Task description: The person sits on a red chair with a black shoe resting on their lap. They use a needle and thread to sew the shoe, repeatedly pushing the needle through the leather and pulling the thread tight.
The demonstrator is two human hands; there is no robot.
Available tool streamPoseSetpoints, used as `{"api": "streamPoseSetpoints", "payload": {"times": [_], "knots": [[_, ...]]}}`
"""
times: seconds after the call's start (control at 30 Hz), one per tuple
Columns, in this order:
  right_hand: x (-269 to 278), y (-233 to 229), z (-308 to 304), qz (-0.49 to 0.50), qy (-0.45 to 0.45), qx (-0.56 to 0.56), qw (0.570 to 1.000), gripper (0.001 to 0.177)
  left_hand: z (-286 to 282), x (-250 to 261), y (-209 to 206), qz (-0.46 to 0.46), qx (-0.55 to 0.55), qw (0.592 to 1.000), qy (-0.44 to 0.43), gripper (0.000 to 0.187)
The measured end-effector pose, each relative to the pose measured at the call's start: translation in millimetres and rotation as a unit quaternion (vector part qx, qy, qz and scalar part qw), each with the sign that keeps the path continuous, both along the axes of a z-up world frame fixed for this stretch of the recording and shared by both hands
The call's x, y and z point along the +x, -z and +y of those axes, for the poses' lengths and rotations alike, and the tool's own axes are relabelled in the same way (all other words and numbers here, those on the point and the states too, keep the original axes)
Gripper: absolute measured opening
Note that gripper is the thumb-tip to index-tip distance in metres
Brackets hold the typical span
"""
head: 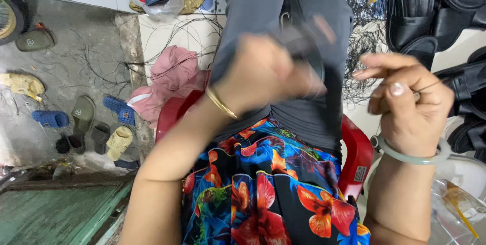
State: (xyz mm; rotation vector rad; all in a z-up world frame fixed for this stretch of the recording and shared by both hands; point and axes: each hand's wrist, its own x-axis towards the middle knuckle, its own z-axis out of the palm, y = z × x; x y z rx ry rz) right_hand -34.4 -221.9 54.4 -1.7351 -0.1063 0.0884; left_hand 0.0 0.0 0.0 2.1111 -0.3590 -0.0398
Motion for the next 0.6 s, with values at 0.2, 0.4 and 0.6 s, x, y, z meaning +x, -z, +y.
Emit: {"api": "streamPoseSetpoints", "payload": {"times": [0.2,0.4,0.6], "knots": [[37.4,-14.5,-9.6,-0.151,-0.084,-0.347,0.922,0.015,77.1,7.3,-51.7,0.171,-0.253,0.946,0.109,0.024],[67.0,18.6,40.4,0.061,-0.196,-0.397,0.895,0.062,310.1,-54.0,97.5,0.039,0.326,0.852,-0.408,0.029],[-0.4,38.9,38.3,0.005,-0.116,-0.353,0.929,0.048,146.1,-78.5,24.8,-0.126,0.238,0.934,-0.235,0.011]]}}
